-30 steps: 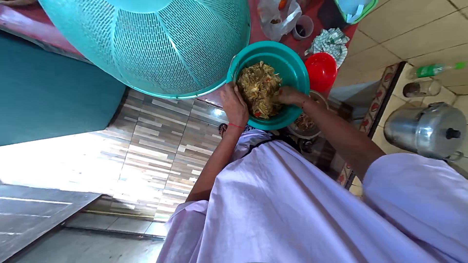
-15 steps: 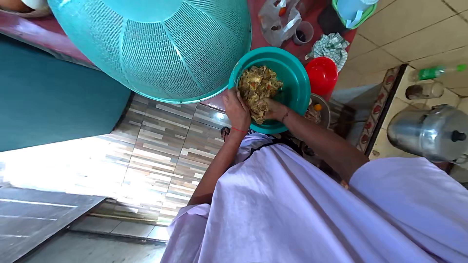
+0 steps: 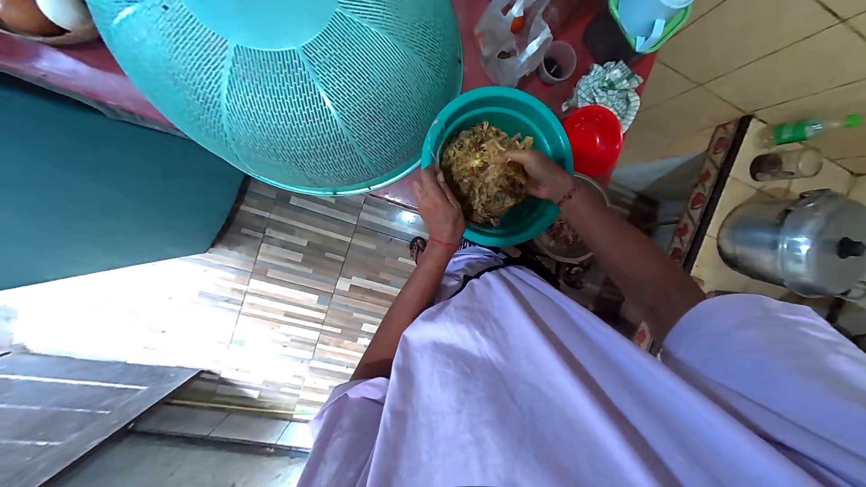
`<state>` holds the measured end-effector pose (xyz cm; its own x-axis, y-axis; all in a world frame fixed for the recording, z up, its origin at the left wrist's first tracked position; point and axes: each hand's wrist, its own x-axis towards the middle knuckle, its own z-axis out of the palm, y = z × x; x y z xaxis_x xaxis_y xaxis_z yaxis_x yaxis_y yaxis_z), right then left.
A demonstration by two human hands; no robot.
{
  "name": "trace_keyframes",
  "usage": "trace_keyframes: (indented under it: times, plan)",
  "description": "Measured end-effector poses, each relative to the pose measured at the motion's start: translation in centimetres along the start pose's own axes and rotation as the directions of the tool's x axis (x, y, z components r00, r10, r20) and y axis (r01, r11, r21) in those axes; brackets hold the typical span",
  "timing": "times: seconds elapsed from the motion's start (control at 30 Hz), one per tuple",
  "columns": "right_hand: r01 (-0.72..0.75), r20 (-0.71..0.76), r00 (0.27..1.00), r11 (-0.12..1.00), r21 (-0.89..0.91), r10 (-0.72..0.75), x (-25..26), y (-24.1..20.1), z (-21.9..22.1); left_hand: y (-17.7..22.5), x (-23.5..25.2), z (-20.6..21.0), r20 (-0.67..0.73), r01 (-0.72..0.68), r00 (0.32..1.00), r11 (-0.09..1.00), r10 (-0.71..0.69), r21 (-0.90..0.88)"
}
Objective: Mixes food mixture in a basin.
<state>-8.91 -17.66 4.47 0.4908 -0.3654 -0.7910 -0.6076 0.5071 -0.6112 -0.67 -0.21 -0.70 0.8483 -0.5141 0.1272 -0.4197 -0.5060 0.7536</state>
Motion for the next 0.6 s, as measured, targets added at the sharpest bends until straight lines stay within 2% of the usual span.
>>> trace_keyframes:
  times: [0.1, 0.13, 0.23, 0.37, 0.47, 0.53, 0.6]
  plan:
    - [0.106, -0.021, 0.993, 0.961, -0.254, -0.115, 0.7, -0.7, -1.0, 0.0, 0.1, 0.0, -0.015, -0.010, 1.000, 1.000, 0.010, 0.008]
    - [0.130, -0.037, 0.987, 0.911, -0.390, -0.157, 1.1, -0.9, -1.3, 0.0, 0.0, 0.0, -0.017, -0.011, 1.000, 1.000, 0.011, 0.007]
    - [0.193, -0.031, 0.950, 0.662, -0.725, -0.311, 1.6, -1.5, -1.7, -0.1, 0.0, 0.0, -0.010, -0.007, 1.000, 1.000, 0.007, 0.007]
    - [0.220, 0.023, 0.919, 0.466, -0.857, -0.393, 1.5, -2.0, -1.6, -0.1, 0.0, 0.0, -0.005, -0.008, 1.000, 1.000, 0.008, -0.004]
    - [0.267, 0.121, 0.898, 0.307, -0.913, -0.422, 2.4, -2.0, -2.3, -0.1, -0.1, 0.1, -0.014, -0.012, 1.000, 1.000, 0.012, 0.006]
    - [0.255, 0.128, 0.922, 0.323, -0.911, -0.366, 3.2, -2.5, -2.8, -0.1, -0.1, 0.2, -0.022, -0.018, 1.000, 1.000, 0.018, 0.008]
    - [0.244, 0.139, 0.955, 0.423, -0.873, -0.264, 4.8, -2.7, -3.1, -0.1, 0.0, 0.2, -0.020, -0.014, 1.000, 1.000, 0.015, 0.011]
